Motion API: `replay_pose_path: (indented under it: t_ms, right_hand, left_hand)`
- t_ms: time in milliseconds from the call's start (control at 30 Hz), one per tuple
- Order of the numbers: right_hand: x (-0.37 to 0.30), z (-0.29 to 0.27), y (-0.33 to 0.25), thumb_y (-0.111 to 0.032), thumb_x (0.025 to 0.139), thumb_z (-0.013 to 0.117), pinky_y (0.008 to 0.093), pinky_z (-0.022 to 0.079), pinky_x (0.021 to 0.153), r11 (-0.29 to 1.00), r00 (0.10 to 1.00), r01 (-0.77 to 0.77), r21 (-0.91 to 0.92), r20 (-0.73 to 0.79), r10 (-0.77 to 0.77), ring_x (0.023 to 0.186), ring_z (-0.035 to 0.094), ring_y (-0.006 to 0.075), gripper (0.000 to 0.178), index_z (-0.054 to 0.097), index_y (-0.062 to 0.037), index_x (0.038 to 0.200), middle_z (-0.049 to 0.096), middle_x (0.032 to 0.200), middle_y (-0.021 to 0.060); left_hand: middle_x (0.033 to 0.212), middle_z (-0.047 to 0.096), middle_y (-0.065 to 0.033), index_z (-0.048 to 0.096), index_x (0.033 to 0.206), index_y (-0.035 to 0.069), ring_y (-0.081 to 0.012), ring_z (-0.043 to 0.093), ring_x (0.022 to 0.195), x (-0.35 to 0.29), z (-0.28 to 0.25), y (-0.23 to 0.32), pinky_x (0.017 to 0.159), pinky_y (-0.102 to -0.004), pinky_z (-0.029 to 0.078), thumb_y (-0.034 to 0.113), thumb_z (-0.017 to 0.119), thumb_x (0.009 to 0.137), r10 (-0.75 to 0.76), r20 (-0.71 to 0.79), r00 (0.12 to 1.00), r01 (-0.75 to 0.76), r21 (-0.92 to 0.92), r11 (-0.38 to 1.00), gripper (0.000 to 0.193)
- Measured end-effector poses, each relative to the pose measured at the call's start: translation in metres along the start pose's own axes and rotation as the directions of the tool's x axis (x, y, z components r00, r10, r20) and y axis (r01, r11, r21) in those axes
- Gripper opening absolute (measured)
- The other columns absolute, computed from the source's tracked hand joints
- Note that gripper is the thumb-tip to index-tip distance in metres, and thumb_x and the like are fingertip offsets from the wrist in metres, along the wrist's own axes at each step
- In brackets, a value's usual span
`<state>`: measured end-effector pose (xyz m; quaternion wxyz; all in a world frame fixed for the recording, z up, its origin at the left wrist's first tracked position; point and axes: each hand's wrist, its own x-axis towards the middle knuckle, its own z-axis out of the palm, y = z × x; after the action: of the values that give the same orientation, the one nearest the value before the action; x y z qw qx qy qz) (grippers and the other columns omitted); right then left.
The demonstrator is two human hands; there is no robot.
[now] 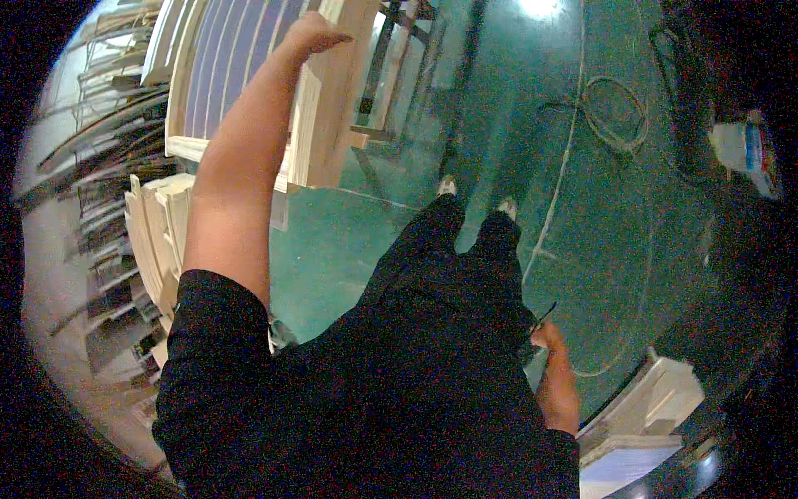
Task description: The person uses a pneumatic nail gun to attach wooden slats to a large wooden frame structure. They repeatedly position the slats, fire the nail gun to secure them, and adjust the frame's position on the floor. The person also retrieves small wooden blocks from a bucket and places them on the frame.
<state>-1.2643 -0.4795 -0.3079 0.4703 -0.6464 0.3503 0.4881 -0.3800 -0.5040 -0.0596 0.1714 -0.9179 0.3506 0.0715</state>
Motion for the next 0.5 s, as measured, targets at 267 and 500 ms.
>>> replay_pose_path:
  t_ms: [267, 500]
  right_hand:
    - [0.012, 0.075, 0.043, -0.007, 0.066, 0.076, 0.0466, 0.052, 0.071, 0.974, 0.981, -0.190, 0.121, -0.002, 0.192, 0.078, 0.067, 0.0334, 0.034, 0.068, 0.0074, 0.095, 0.069, 0.081, 0.0188]
    - [-0.023, -0.021, -0.070, -0.002, 0.073, 0.069, 0.0455, 0.051, 0.080, 0.903, 0.910, 0.124, 0.411, -0.410, 0.061, 0.083, 0.067, 0.0304, 0.033, 0.065, 0.0004, 0.106, 0.069, 0.086, 0.0137]
  left_hand:
    - [0.106, 0.072, -0.0261, 0.071, 0.104, -0.007, -0.0378, 0.070, 0.100, -0.030, -0.037, 0.029, 0.083, -0.0441, 0.057, 0.054, 0.090, 0.066, -0.093, 0.011, 0.996, 0.094, -0.112, 0.989, 0.074]
    - [0.102, 0.073, -0.0241, 0.073, 0.098, -0.005, -0.0357, 0.071, 0.096, -0.029, -0.036, 0.023, 0.080, -0.0432, 0.057, 0.059, 0.088, 0.067, -0.041, 0.000, 0.999, 0.040, -0.128, 0.991, 0.073]
